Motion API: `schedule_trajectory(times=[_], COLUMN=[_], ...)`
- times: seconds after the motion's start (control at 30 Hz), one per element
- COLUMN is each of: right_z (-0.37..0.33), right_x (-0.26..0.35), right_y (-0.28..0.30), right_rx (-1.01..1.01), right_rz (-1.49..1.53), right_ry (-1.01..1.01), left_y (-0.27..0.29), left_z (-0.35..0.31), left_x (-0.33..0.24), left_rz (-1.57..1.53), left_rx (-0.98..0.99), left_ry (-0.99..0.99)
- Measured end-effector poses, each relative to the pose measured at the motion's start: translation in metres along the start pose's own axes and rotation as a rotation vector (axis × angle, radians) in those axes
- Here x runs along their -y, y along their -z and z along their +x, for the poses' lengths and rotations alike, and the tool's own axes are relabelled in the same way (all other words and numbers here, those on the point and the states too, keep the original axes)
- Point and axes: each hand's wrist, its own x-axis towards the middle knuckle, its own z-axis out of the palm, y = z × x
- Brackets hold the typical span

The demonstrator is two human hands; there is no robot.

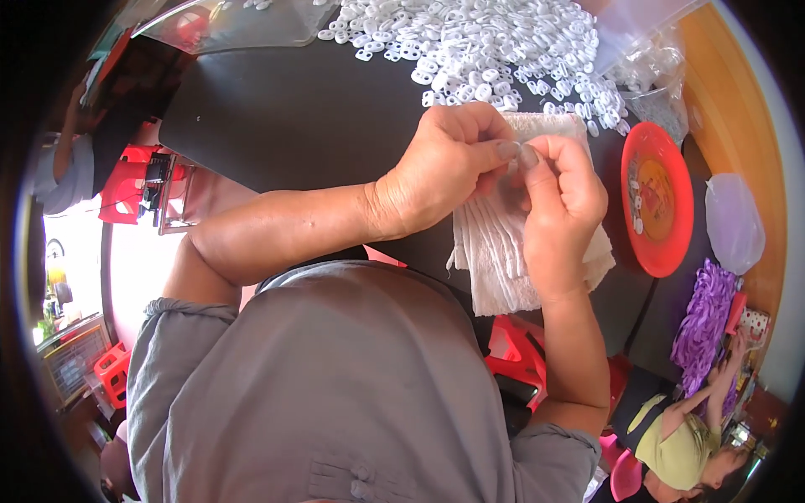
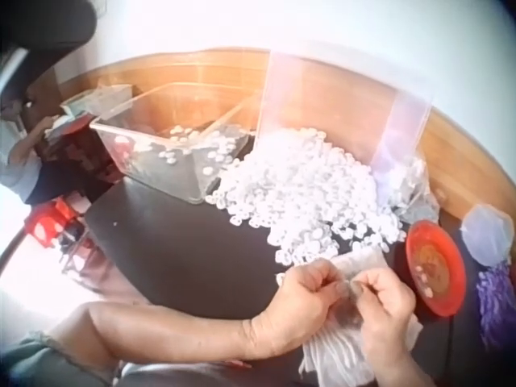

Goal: Cleaning small white plastic parts individually using a white cloth.

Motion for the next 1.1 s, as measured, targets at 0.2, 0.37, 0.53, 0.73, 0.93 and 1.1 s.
schedule_trajectory(times=[0.2,0.37,0.53,0.73,0.93,1.1], right_z=[0.002,0.02,0.088,0.113,0.119,0.112], right_x=[-0.006,0.018,0.005,-0.003,-0.019,-0.021], right_y=[-0.002,0.007,0.006,-0.008,-0.006,-0.004], right_rx=[-0.015,0.008,0.202,0.371,0.432,0.409], right_rz=[0.013,-0.13,-0.447,-0.81,-0.821,-0.795], right_ry=[0.022,0.06,0.285,0.391,0.387,0.397], left_y=[0.002,0.005,0.001,0.005,0.005,0.005], left_z=[-0.001,-0.001,0.004,0.008,0.009,0.011], left_x=[0.001,0.004,0.005,0.017,0.015,0.014], left_rz=[0.096,0.186,0.25,0.324,0.374,0.311], left_rx=[-0.021,0.035,0.058,0.033,0.033,0.076], left_ry=[-0.04,-0.028,-0.073,-0.237,-0.231,-0.158])
